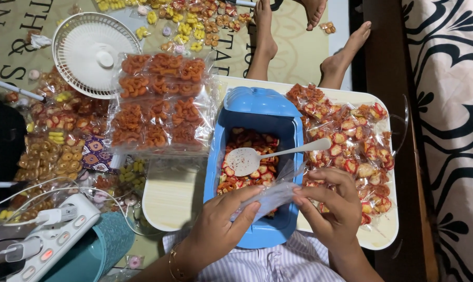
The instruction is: Manually filling small plastic bags with snack pieces using hands and a spoon.
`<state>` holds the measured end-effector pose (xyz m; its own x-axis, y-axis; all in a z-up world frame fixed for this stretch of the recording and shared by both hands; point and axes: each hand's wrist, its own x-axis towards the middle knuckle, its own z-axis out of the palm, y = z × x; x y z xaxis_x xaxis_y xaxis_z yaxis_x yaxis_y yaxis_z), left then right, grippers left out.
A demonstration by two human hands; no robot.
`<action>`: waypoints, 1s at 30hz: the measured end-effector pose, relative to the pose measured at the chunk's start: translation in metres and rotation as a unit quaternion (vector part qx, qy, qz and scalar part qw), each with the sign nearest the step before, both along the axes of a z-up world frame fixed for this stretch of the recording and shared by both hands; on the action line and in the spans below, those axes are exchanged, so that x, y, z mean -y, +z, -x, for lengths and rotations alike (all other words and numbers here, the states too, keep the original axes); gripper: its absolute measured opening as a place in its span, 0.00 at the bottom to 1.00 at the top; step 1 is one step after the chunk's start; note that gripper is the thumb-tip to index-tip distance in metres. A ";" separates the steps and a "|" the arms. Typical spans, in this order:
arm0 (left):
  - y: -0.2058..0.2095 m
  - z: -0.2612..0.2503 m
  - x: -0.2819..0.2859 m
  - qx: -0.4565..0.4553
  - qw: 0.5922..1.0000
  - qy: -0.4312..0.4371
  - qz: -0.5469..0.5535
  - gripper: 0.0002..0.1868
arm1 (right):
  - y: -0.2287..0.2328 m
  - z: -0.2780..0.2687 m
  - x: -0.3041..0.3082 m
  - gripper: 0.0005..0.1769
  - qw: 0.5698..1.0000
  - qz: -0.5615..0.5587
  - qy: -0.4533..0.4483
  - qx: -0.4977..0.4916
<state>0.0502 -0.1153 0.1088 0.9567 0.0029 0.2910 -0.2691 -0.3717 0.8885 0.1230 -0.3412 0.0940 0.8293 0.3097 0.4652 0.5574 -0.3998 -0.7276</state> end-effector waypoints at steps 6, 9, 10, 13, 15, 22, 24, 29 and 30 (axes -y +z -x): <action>-0.005 0.010 -0.011 -0.038 0.997 0.056 0.022 0.16 | -0.014 0.003 0.010 0.05 0.992 -0.103 -0.055 -0.048; -0.011 0.015 -0.030 -0.088 0.993 0.072 0.013 0.18 | -0.027 -0.005 0.024 0.07 0.972 -0.219 -0.057 -0.067; -0.011 0.019 -0.040 -0.089 0.993 0.071 0.013 0.18 | -0.029 -0.008 0.031 0.07 0.972 -0.218 -0.058 -0.067; -0.009 0.035 -0.072 -0.079 0.985 0.108 0.112 0.17 | -0.034 -0.013 0.048 0.07 0.965 -0.235 -0.078 -0.090; -0.011 0.052 -0.094 -0.126 0.947 0.247 0.163 0.20 | -0.036 -0.016 0.058 0.05 0.952 -0.286 -0.058 -0.094; -0.012 0.058 -0.137 -0.320 0.905 0.277 0.055 0.21 | -0.048 -0.018 0.088 0.06 0.946 -0.298 -0.075 -0.100; -0.030 0.054 -0.143 -0.409 0.883 0.227 0.043 0.17 | -0.050 -0.017 0.092 0.08 0.936 -0.318 -0.083 -0.126; -0.050 0.047 -0.146 -0.461 0.866 0.188 0.055 0.19 | -0.054 -0.019 0.094 0.07 0.939 -0.310 -0.071 -0.132; -0.050 0.046 -0.145 -0.478 0.859 0.184 0.011 0.19 | -0.055 -0.019 0.094 0.07 0.940 -0.308 -0.063 -0.131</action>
<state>0.0044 0.0295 0.0586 0.6911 0.3523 -0.6311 0.7197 -0.2555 0.6455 0.1422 -0.4353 0.0394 0.9525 -0.0595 0.2988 0.3032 0.0909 -0.9486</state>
